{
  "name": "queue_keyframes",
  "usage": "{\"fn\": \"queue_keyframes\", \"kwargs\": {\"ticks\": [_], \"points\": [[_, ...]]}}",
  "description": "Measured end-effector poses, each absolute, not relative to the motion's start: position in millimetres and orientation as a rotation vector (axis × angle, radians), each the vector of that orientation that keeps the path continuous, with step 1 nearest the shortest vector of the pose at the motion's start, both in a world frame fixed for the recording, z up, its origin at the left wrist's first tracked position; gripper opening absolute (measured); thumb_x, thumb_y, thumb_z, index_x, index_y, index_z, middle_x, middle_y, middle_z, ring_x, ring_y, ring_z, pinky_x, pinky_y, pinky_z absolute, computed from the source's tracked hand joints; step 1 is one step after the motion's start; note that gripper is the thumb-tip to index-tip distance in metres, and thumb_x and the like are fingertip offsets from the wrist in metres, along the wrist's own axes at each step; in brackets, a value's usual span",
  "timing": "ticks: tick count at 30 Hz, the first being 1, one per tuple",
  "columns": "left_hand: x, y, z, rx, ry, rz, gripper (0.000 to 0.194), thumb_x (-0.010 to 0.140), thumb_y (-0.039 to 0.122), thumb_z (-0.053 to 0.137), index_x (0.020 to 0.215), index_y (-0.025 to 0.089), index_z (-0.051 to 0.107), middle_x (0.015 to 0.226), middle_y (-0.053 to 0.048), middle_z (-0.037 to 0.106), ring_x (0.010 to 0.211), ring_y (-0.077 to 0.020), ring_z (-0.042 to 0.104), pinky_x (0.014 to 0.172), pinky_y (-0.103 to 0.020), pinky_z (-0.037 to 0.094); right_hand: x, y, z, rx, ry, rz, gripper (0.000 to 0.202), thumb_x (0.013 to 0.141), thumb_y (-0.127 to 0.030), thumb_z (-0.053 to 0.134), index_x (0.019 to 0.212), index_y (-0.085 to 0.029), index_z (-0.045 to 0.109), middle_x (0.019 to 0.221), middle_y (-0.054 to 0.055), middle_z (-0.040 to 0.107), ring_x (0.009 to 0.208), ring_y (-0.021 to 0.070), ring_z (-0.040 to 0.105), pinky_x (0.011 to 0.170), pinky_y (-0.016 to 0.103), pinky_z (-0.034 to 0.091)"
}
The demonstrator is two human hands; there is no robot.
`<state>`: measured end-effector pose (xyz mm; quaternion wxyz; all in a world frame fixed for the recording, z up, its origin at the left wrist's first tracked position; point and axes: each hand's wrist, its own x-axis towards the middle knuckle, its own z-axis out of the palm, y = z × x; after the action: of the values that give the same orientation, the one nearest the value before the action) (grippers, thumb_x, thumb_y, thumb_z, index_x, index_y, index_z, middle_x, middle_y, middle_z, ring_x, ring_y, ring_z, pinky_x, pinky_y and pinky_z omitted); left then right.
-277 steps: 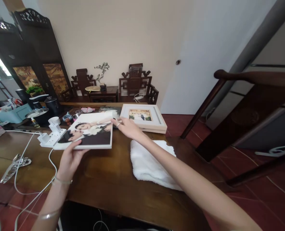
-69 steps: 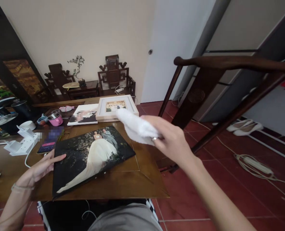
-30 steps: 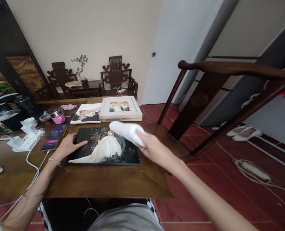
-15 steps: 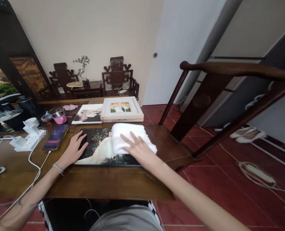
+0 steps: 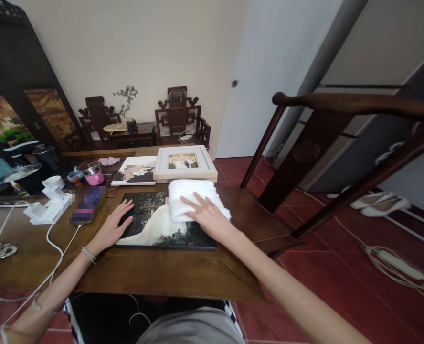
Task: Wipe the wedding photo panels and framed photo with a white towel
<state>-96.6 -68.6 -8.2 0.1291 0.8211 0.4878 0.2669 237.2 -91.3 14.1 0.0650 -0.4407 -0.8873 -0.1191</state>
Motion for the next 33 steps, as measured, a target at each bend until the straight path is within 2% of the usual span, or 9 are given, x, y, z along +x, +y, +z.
{"fn": "queue_keyframes", "kwargs": {"ticks": [3, 6, 12, 16, 24, 29, 33], "points": [[-97.4, -68.8, -9.1, 2.368, 1.444, 0.789, 0.046, 0.094, 0.041, 0.04, 0.133, 0.018, 0.049, 0.147, -0.008, 0.043, 0.142, -0.0211, 0.028, 0.117, -0.046, 0.023, 234.1, -74.1, 13.6, -1.365, -2.627, -0.331, 0.074, 0.057, 0.015, 0.037, 0.113, -0.022, 0.067, 0.148, 0.003, 0.04, 0.136, 0.0361, 0.033, 0.101, 0.057, 0.042], [-97.7, -68.2, -10.2, 2.359, 1.451, 0.801, 0.046, 0.094, 0.041, 0.04, 0.133, 0.017, 0.05, 0.147, -0.009, 0.043, 0.142, -0.0211, 0.028, 0.117, -0.045, 0.023, 232.8, -85.5, 10.7, -1.347, -2.612, -0.279, 0.072, 0.058, 0.016, 0.036, 0.111, -0.021, 0.068, 0.148, 0.004, 0.04, 0.137, 0.0351, 0.03, 0.103, 0.058, 0.04], [-96.0, -67.3, -9.9, 2.356, 1.456, 0.811, 0.046, 0.095, 0.04, 0.038, 0.132, 0.017, 0.05, 0.145, -0.009, 0.045, 0.141, -0.0205, 0.03, 0.117, -0.045, 0.024, 235.5, -166.0, 2.2, -1.239, -2.605, -0.259, 0.053, 0.067, 0.013, 0.04, 0.091, -0.022, 0.071, 0.15, 0.0, 0.036, 0.14, 0.0339, 0.023, 0.106, 0.06, 0.035], [-95.5, -67.5, -9.2, 2.367, 1.443, 0.804, 0.045, 0.094, 0.04, 0.038, 0.132, 0.018, 0.05, 0.145, -0.009, 0.045, 0.141, -0.0214, 0.03, 0.116, -0.047, 0.025, 238.1, -187.5, 4.3, -1.176, -2.664, -0.208, 0.043, 0.072, 0.009, 0.042, 0.082, -0.022, 0.071, 0.151, -0.001, 0.035, 0.139, 0.0345, 0.025, 0.105, 0.06, 0.036], [-97.8, -67.4, -8.6, 2.373, 1.422, 0.791, 0.046, 0.095, 0.04, 0.038, 0.133, 0.018, 0.049, 0.147, -0.009, 0.044, 0.142, -0.0211, 0.028, 0.117, -0.046, 0.023, 230.7, -107.4, 21.9, -1.337, -2.665, -0.153, 0.077, 0.056, 0.016, 0.034, 0.115, -0.022, 0.066, 0.149, 0.004, 0.039, 0.138, 0.0343, 0.028, 0.103, 0.058, 0.039], [-98.7, -68.0, -8.5, 2.306, 1.491, 0.8, 0.05, 0.096, 0.038, 0.033, 0.139, 0.014, 0.042, 0.151, -0.012, 0.035, 0.141, -0.0197, 0.03, 0.118, -0.043, 0.022, 226.2, -68.5, 26.4, -1.36, -2.653, -0.167, 0.081, 0.056, 0.016, 0.033, 0.121, -0.022, 0.062, 0.146, 0.004, 0.043, 0.137, 0.0319, 0.033, 0.101, 0.054, 0.043], [-99.3, -67.3, -8.8, 2.289, 1.497, 0.797, 0.052, 0.095, 0.037, 0.033, 0.139, 0.009, 0.042, 0.151, -0.015, 0.035, 0.141, -0.0198, 0.03, 0.118, -0.04, 0.021, 228.1, -79.6, 25.0, -1.343, -2.65, -0.16, 0.08, 0.055, 0.016, 0.033, 0.12, -0.022, 0.063, 0.147, 0.004, 0.042, 0.138, 0.033, 0.031, 0.102, 0.056, 0.041]]}}
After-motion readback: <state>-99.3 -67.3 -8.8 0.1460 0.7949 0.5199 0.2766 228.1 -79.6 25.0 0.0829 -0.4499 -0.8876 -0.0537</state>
